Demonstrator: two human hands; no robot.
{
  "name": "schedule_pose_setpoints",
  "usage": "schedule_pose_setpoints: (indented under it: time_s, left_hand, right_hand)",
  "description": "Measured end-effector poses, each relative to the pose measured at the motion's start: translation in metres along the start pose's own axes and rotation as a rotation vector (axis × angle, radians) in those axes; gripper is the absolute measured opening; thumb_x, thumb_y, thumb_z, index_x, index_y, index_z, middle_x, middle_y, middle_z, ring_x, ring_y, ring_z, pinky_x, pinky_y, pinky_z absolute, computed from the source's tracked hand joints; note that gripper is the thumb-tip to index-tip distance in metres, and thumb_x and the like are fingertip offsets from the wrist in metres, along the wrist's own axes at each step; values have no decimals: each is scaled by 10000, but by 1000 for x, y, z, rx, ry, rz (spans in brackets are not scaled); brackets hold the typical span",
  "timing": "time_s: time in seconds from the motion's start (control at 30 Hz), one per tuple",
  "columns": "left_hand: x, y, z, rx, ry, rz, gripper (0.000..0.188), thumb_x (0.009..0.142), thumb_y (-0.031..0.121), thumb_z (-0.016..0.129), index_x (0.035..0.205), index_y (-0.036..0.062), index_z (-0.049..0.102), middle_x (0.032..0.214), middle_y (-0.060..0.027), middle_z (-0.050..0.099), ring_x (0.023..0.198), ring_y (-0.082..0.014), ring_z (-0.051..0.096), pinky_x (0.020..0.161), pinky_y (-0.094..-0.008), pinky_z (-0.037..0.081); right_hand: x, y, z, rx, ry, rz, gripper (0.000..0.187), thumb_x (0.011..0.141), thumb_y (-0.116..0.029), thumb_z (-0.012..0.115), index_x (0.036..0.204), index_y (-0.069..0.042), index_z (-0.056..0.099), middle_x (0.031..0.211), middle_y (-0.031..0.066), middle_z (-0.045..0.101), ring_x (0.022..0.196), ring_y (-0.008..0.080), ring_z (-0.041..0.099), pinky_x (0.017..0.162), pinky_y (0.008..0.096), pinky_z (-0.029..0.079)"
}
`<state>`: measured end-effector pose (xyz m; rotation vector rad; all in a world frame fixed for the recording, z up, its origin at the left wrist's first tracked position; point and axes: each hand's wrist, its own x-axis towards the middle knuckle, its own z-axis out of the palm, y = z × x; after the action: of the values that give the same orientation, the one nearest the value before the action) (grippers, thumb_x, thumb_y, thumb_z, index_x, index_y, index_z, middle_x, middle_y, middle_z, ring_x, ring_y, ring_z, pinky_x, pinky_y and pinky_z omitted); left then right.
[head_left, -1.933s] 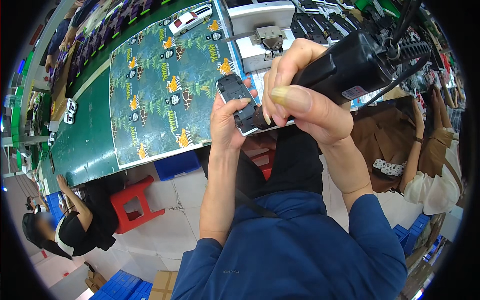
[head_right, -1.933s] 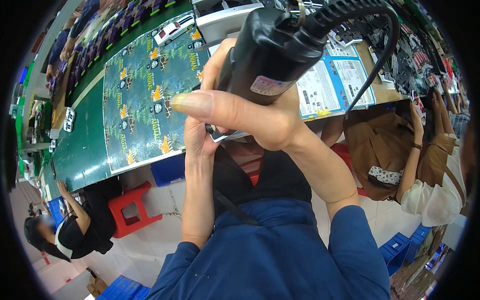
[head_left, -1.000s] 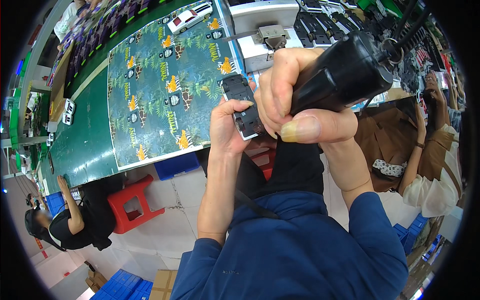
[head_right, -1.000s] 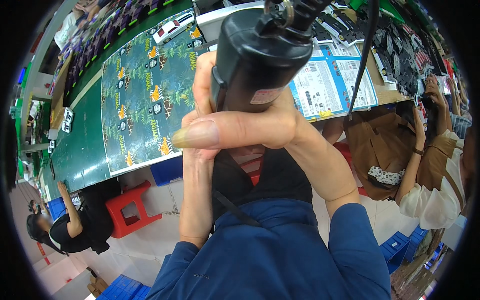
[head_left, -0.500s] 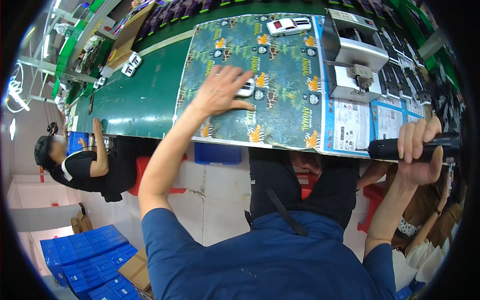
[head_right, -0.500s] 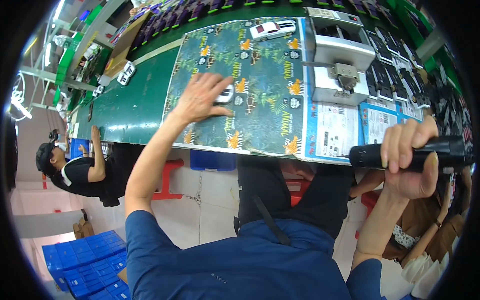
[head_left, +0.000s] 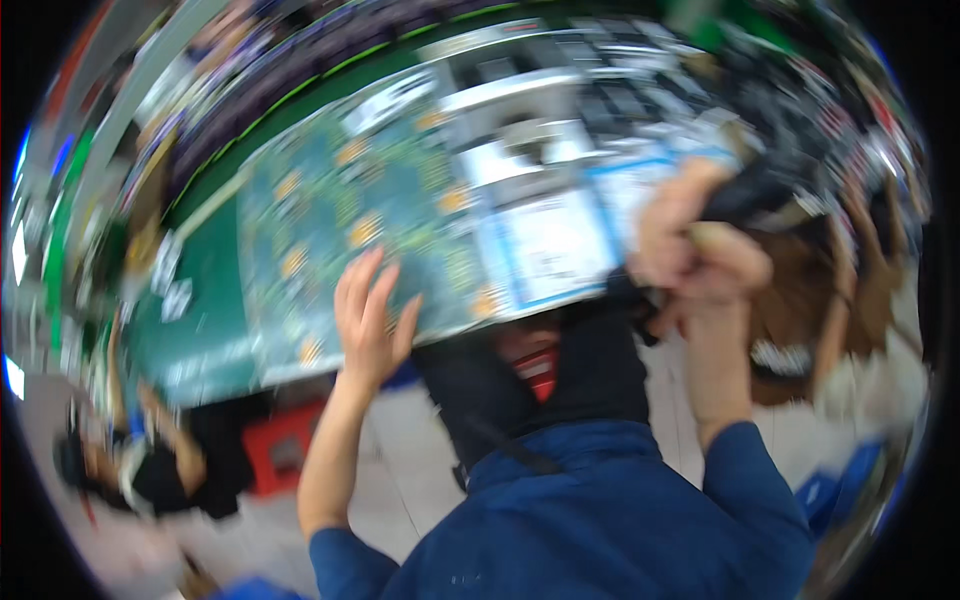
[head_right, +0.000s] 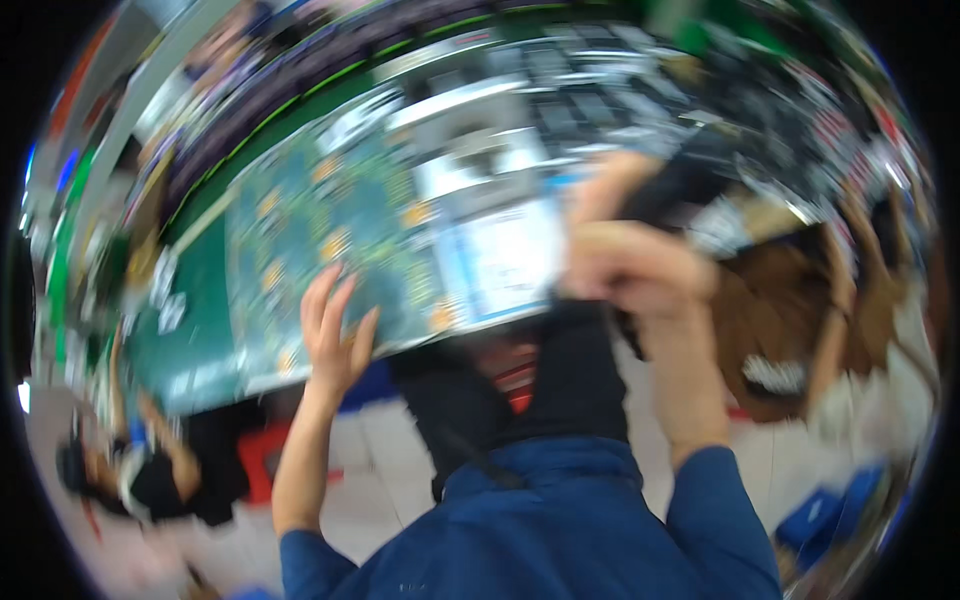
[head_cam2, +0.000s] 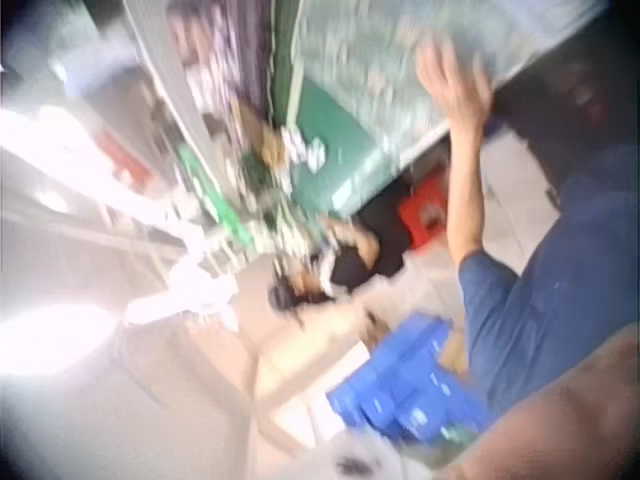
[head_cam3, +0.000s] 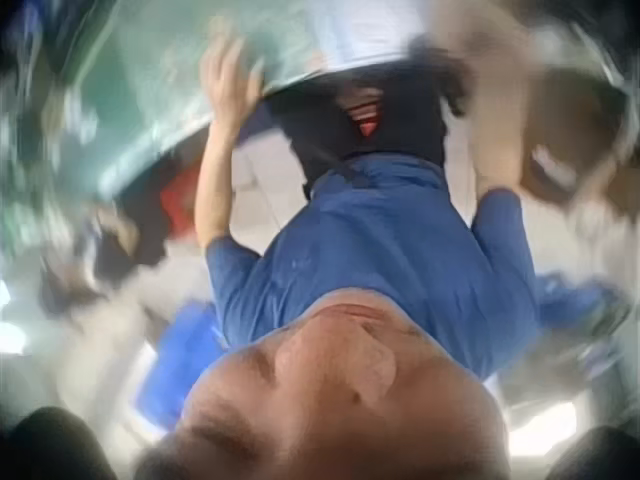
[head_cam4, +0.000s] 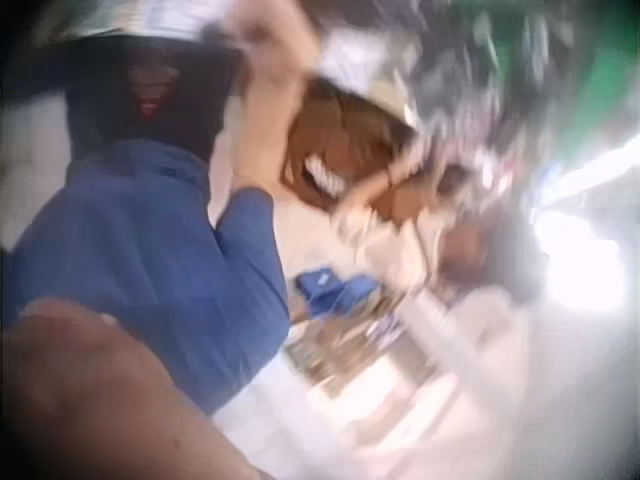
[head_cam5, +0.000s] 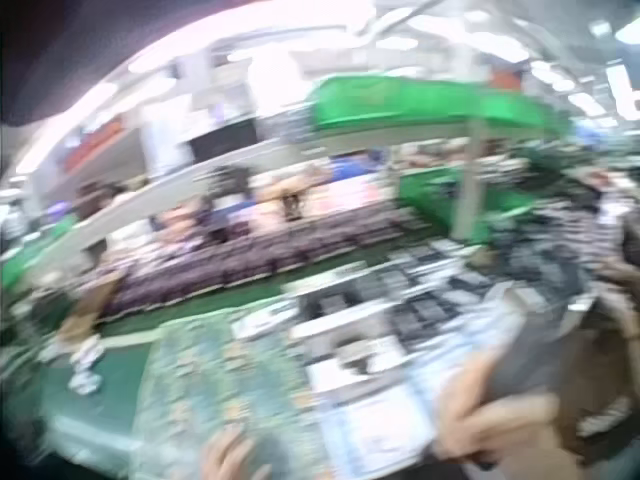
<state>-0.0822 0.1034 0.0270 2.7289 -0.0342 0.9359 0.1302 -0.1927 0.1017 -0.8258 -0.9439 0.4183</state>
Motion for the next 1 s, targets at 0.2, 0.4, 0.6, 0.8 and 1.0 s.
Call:
schedule_pose_setpoints:
  time_s: [0.2,0.4,0.6,0.8,1.0]
  left_hand:
    - [90,134,129,-723,27,-92,191,829,16,615,1005,-35,668,917,-172,678,823,-312,673,741,-345,532]
    - [257,198,225,-372,58,119,173,868,133,668,1019,51,688,927,-164,696,863,-365,660,767,-460,523]
    - [359,181,268,325,-476,73,811,811,755,578,1116,11,681,1159,-225,681,1198,-369,578,985,-566,410]
    - [373,159,276,129,-726,-84,949,658,803,698,1126,-22,679,1129,-216,704,1081,-344,675,940,-492,485]
    - [372,169,275,-106,-600,-189,910,601,610,857,1193,-36,613,1168,-225,685,1100,-346,666,930,-437,511]
  right_hand:
    - [-10,-39,22,50,-37,389,218,751,-41,797,880,-18,622,816,58,598,776,160,624,670,271,459]
    - [-25,-64,15,74,-163,365,267,780,-152,843,808,-17,614,744,27,618,657,111,569,609,267,444]
    - [-26,-79,-9,115,-132,283,300,820,-185,819,768,-21,573,682,-4,563,608,81,516,556,252,401]
    - [-23,-76,-27,132,-91,343,293,808,-210,830,781,-18,611,674,11,604,619,94,570,579,258,447]
    - [-27,-81,-19,3,-44,347,291,816,-197,826,757,-26,599,658,7,594,590,82,554,536,241,423]
